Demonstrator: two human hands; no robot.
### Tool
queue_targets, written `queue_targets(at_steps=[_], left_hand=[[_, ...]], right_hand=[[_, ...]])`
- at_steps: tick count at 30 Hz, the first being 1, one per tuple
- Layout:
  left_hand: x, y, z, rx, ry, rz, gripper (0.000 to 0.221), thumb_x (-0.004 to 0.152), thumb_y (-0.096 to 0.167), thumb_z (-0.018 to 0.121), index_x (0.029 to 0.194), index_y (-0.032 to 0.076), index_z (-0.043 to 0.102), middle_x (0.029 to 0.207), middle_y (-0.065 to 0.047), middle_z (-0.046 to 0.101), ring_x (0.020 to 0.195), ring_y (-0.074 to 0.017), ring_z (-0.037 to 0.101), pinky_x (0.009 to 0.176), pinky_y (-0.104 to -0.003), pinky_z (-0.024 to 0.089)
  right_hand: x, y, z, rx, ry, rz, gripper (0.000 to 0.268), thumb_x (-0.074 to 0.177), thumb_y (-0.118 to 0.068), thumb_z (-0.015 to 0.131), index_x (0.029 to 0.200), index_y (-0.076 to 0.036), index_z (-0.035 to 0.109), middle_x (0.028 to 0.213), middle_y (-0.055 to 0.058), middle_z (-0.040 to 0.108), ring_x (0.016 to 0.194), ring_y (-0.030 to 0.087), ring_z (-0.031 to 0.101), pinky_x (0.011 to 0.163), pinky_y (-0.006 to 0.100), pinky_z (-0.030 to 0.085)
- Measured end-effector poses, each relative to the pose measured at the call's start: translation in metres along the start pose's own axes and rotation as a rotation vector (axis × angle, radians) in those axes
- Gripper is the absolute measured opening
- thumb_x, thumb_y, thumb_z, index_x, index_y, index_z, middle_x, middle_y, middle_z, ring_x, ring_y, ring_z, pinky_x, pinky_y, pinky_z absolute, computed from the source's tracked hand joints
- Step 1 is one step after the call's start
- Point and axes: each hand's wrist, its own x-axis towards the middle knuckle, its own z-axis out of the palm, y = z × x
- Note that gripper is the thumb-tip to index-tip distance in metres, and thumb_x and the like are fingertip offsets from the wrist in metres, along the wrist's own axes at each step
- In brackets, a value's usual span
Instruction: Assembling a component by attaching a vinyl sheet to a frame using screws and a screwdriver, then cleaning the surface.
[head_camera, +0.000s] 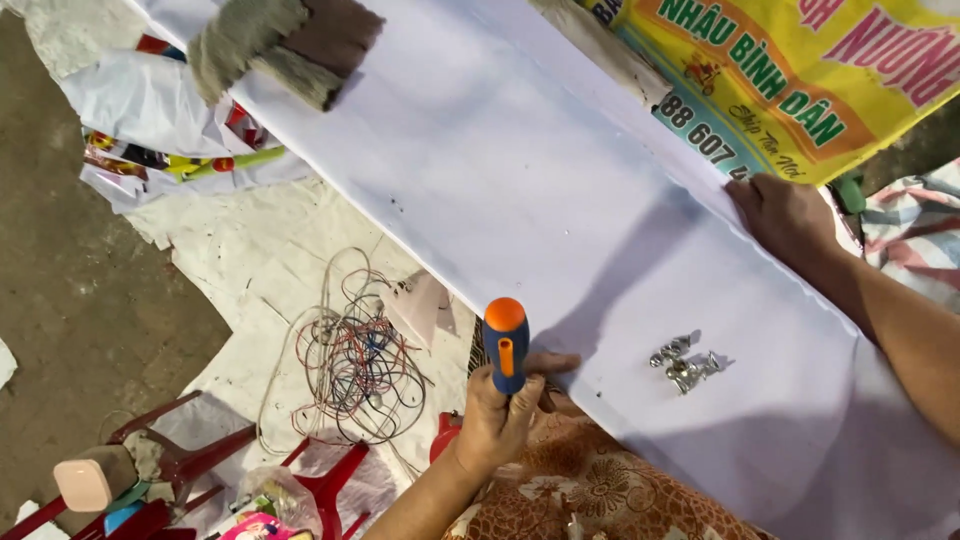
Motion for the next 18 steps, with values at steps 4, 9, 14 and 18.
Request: queue_targets(at_steps=[4,9,14,18], left_hand=[[-0.006,0.001,0.007,0.002,-0.037,0.046,0.016,0.106,0.021,0.054,0.111,0.016,0.068,0.105,-0.008,0.074,0.067,-0.0104,0.065,0.055,-0.025,0.06],[-0.022,-0.03,0.026,0.278,-0.024,0.3,0.007,0.098,0.009,0.059,0.095,0.014,0.055,0.068,0.001,0.058,0.05,-0.0125,0.049,0.043,-0.028,0.042],[-0.012,0.0,0.029,0.063,-0.102,0.109,0.022,0.098,0.016,0.057,0.111,0.005,0.07,0.103,-0.009,0.077,0.077,-0.0168,0.071,0.073,-0.029,0.063],[-0.014,-0.018,0.029,-0.116,0.028,0.204,0.018,0.1,0.01,0.056,0.111,0.007,0.071,0.09,-0.009,0.075,0.07,-0.0162,0.069,0.06,-0.025,0.061]], right_hand=[[0.004,-0.001,0.003,-0.006,0.027,-0.055,0.039,0.116,-0.033,0.062,0.097,0.001,0.071,0.074,0.017,0.069,0.056,0.036,0.063,0.054,0.046,0.05],[0.003,-0.012,-0.006,0.056,-0.05,0.001,0.035,0.114,-0.033,0.06,0.108,-0.001,0.074,0.083,0.018,0.073,0.063,0.037,0.067,0.059,0.047,0.052],[0.004,-0.009,-0.003,0.007,-0.072,-0.01,0.049,0.118,-0.036,0.058,0.087,0.001,0.066,0.069,0.017,0.065,0.055,0.034,0.06,0.056,0.046,0.049],[0.004,-0.009,-0.004,0.015,-0.093,-0.001,0.049,0.118,-0.036,0.058,0.088,0.002,0.067,0.07,0.017,0.066,0.055,0.033,0.06,0.056,0.045,0.049]])
